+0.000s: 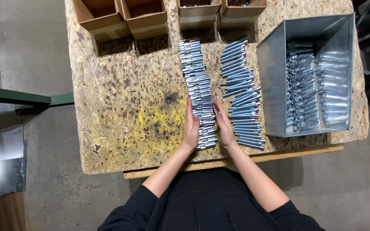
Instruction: The person organizes metal bolts and hardware components on a workbench by hand, arranging long bolts into neat rows and emptying small cardboard boxes of washers and nuts onto the surface.
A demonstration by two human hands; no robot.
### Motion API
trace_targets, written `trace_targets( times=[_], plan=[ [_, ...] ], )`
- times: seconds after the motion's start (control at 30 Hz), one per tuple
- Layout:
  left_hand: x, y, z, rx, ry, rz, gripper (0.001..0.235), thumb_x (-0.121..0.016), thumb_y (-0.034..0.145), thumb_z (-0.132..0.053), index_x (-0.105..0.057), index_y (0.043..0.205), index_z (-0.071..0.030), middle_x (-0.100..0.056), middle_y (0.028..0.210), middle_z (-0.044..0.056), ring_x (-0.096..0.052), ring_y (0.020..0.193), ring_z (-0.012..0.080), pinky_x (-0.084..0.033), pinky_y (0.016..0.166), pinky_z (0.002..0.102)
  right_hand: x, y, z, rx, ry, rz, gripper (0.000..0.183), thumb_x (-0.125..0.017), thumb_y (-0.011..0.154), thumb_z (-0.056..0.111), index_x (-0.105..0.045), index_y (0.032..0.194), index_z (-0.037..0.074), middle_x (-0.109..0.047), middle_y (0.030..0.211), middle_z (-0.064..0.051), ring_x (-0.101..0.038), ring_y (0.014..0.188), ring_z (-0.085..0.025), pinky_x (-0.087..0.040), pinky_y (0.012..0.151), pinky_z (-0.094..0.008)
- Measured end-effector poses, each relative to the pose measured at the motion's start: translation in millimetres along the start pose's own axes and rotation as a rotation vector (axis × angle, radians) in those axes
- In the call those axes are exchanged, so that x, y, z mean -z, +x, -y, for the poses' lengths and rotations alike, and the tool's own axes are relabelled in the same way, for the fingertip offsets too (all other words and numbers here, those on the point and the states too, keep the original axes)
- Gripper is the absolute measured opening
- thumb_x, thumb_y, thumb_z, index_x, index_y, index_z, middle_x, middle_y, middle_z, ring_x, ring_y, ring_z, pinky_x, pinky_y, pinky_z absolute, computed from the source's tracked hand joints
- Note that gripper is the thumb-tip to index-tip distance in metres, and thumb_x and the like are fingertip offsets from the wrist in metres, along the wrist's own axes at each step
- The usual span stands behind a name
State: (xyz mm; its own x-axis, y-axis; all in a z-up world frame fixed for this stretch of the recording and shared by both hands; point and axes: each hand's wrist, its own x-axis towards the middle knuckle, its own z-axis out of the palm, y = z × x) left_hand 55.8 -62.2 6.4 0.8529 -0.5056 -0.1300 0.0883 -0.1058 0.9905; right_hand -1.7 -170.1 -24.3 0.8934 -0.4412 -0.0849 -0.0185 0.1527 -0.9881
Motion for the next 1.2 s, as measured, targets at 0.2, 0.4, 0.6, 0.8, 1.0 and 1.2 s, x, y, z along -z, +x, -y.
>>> trace_targets(
  times=[0.2, 0.4, 0.6, 0.8, 1.0, 1.2],
  plan=[
    [11.1, -16.5, 7.6, -0.005, -0.111, -0.067, 0.077, -0.017, 0.093, -0.055, -0.006, 0.151, -0.005, -0.010, 0.158, 0.022, -0.016, 0.143, 0.0418, -0.009, 0.115, 0.059, 19.6, -22.1, -8.4, -0.078, 0.000, 0.002, 0.058, -0.030, 0.097, 0.022, -0.017, 0.150, 0.000, -0.018, 0.156, -0.022, -0.018, 0.144, -0.037, -0.008, 0.118, -0.050],
    [-7.7, -34.2, 5.7, 0.003, -0.080, -0.027, 0.078, -0.016, 0.093, -0.054, -0.003, 0.151, -0.004, -0.005, 0.159, 0.021, -0.010, 0.144, 0.0409, -0.007, 0.116, 0.058, -0.3, -37.4, -1.2, -0.094, 0.030, -0.011, 0.068, -0.033, 0.096, 0.036, -0.011, 0.151, 0.002, -0.012, 0.158, -0.022, -0.015, 0.144, -0.038, -0.005, 0.117, -0.053],
    [-9.7, -33.7, 4.7, -0.021, -0.086, -0.046, 0.079, -0.015, 0.093, -0.056, -0.003, 0.151, -0.003, -0.005, 0.158, 0.023, -0.011, 0.144, 0.0418, -0.006, 0.116, 0.057, -3.0, -47.4, 11.0, -0.102, -0.073, -0.052, 0.066, -0.029, 0.097, 0.037, -0.010, 0.152, 0.006, -0.015, 0.157, -0.022, -0.014, 0.143, -0.039, -0.007, 0.115, -0.058],
    [5.5, -28.2, 8.6, -0.025, -0.076, -0.075, 0.070, -0.015, 0.096, -0.047, -0.008, 0.151, -0.005, -0.012, 0.158, 0.020, -0.015, 0.144, 0.0385, -0.009, 0.116, 0.055, 13.6, -58.4, 11.4, -0.047, -0.098, 0.015, 0.065, -0.032, 0.096, 0.035, -0.014, 0.151, 0.004, -0.017, 0.157, -0.022, -0.016, 0.143, -0.039, -0.008, 0.116, -0.056],
    [-0.2, -20.0, 12.8, 0.016, -0.070, -0.046, 0.068, -0.018, 0.098, -0.045, -0.011, 0.151, -0.003, -0.018, 0.156, 0.023, -0.020, 0.143, 0.0399, -0.013, 0.116, 0.057, 20.3, -17.3, -14.3, 0.045, 0.056, 0.018, 0.055, -0.032, 0.103, 0.022, -0.018, 0.149, -0.004, -0.019, 0.155, -0.025, -0.015, 0.143, -0.041, -0.008, 0.117, -0.053],
    [-3.4, -21.5, 3.9, 0.023, -0.050, -0.045, 0.068, -0.019, 0.098, -0.044, -0.012, 0.150, 0.000, -0.021, 0.155, 0.024, -0.021, 0.142, 0.0409, -0.013, 0.116, 0.057, 15.2, -0.2, -12.3, 0.032, 0.162, -0.045, 0.053, -0.033, 0.104, 0.023, -0.025, 0.144, -0.010, -0.032, 0.147, -0.030, -0.027, 0.139, -0.044, -0.016, 0.117, -0.051]
  ],
)
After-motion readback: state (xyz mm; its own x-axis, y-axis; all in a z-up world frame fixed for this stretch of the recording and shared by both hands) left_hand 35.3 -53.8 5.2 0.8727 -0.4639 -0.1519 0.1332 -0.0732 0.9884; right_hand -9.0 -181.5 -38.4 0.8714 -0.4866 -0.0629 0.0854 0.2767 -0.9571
